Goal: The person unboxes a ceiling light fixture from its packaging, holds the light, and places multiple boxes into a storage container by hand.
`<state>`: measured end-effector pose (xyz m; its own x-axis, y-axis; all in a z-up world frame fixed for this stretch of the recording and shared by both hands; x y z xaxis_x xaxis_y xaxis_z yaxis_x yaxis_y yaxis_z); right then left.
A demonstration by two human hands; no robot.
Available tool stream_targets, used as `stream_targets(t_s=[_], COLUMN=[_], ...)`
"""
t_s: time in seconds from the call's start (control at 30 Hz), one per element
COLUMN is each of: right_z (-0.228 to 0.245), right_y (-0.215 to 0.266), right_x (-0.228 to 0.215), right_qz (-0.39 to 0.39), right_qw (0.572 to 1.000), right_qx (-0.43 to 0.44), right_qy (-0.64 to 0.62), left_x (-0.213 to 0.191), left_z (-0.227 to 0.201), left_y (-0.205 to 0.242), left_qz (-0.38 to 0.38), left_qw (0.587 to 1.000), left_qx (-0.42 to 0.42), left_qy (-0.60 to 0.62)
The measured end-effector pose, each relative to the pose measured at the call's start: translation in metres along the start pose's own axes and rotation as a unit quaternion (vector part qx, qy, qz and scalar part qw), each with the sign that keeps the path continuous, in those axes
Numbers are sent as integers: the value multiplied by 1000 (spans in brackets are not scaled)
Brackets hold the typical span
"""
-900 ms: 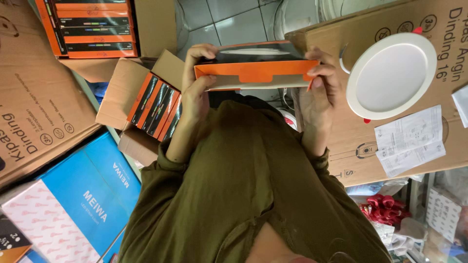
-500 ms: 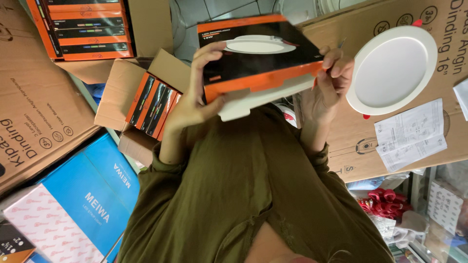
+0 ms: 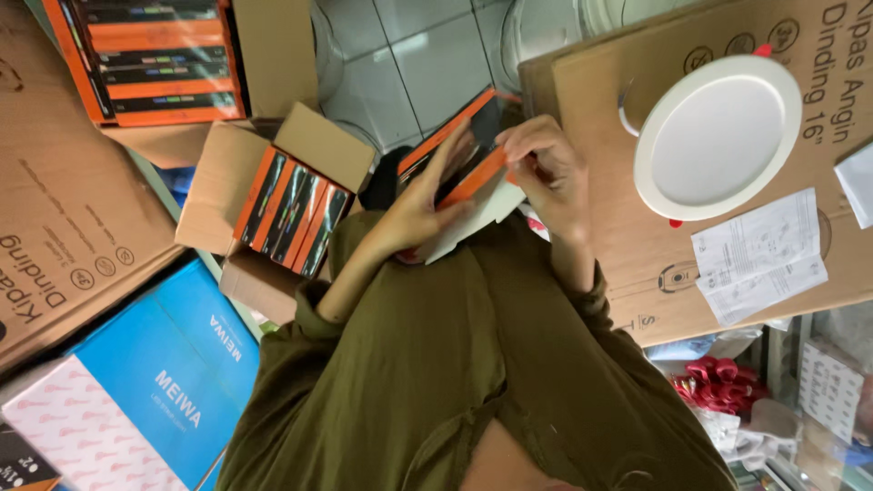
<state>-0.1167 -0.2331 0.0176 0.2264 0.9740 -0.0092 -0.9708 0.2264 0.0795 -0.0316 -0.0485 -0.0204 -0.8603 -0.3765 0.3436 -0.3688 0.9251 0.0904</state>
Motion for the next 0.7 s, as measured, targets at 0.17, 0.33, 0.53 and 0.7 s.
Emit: stream_targets(t_s=[0.17, 0.33, 0.53, 0.7], right_z=[-7, 0, -5, -12], right_y=[-9, -19, -19, -16], right_x=[-13, -27, -31, -27], right_qz=[71, 157, 215, 148], right_qw=[995, 981, 954, 974], right_qx=[11, 95, 97, 98], right_qy=[-65, 70, 184, 144], left_x=[0, -5, -16, -25], left_z=[-5, -12, -31, -58], left_y=[-7, -18, -27, -34], left_qz=[-7, -43, -5, 75], left_qw=[982, 964, 928, 902], left_qx=[-8, 1, 39, -103], left_qy=[-190, -262, -371, -413])
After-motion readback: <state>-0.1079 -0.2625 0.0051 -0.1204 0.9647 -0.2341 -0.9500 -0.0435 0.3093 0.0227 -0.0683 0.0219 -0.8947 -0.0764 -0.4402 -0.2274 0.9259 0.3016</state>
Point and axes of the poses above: each hand's wrist, its own y-axis away from the middle knuckle, its own x-axis out of the palm, z = x × y, the point moved 2 cm from there along -y, towards the middle knuckle, and after that the axes turned 5 degrees about z, right-handed, at the moved point
